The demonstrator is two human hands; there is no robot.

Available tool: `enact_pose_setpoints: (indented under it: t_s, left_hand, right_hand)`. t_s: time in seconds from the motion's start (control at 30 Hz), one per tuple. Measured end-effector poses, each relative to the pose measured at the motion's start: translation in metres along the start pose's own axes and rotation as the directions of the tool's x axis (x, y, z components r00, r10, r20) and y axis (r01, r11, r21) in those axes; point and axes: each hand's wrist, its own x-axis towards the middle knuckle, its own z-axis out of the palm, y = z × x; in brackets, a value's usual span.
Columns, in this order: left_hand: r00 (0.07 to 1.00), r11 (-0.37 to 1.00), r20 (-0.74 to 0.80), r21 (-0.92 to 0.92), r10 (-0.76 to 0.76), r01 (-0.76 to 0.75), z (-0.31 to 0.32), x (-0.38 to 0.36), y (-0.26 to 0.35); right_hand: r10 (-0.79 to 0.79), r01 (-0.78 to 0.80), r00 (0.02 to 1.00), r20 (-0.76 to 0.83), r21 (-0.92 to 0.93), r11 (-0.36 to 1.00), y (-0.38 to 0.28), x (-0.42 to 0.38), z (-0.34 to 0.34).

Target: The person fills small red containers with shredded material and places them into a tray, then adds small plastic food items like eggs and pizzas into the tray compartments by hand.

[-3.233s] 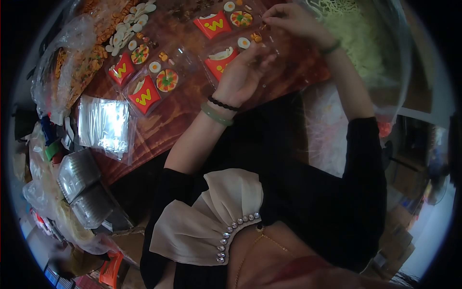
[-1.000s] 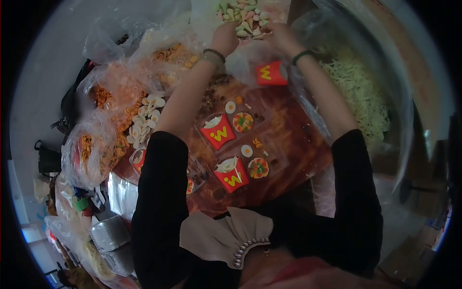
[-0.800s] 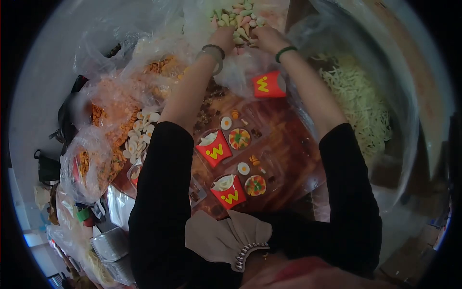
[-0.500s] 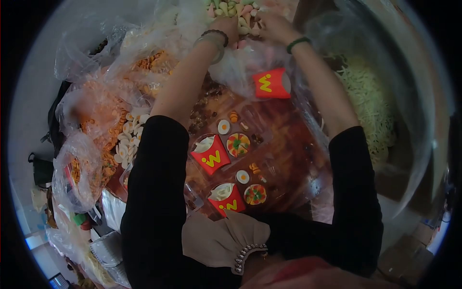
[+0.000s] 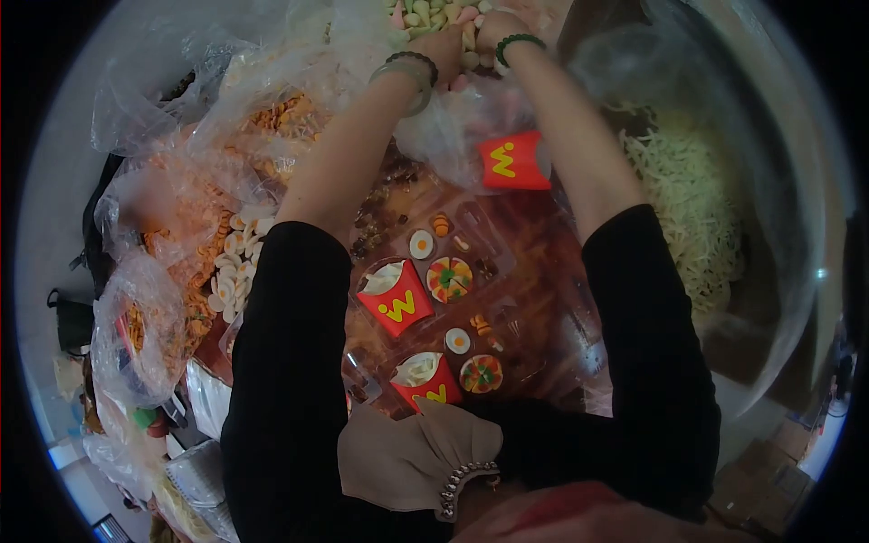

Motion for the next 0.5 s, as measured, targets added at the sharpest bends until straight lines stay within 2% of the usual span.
enact_pose_setpoints:
  t_s: [0.03,0.1,0.23,0.3,0.4,0.43,0.5]
  left_hand:
    - [1.000,1.000,-0.002,0.001,-0.002,0.002,-0.002,-0.001,-0.001]
    - [0.998,0.991,0.048,-0.130,-0.030,0.036,-0.004,-0.001,-0.001]
    - [0.998,0.995,0.016,-0.075,0.068,-0.066,0.001,0.001,-0.002]
    - [0.995,0.998,0.078,0.015,0.058,-0.060,-0.002,0.000,0.003]
    - [0.989,0.988,0.053,0.072,0.135,-0.138,0.003,0.000,-0.001]
    - [0.990,0.988,0.052,0.072,0.132,-0.136,0.004,-0.001,-0.002]
    - [0.993,0.993,-0.003,-0.010,0.119,-0.119,0.006,-0.002,-0.004]
  right_hand:
    - [0.018,-0.018,0.999,0.031,-0.011,1.000,-0.001,0.001,-0.004]
    - [0.061,-0.057,0.993,0.097,-0.037,0.998,-0.001,0.000,-0.011]
    - [0.126,-0.112,0.974,0.189,-0.082,0.990,-0.008,-0.010,-0.015]
    - [0.186,-0.189,0.977,0.107,0.015,0.982,-0.002,0.002,-0.004]
    - [0.219,-0.219,0.965,0.143,-0.013,0.976,-0.008,-0.002,-0.006]
    - [0.216,-0.217,0.966,0.143,-0.014,0.976,-0.007,-0.003,-0.005]
    - [0.212,-0.234,0.964,0.163,0.135,0.963,-0.004,-0.004,-0.005]
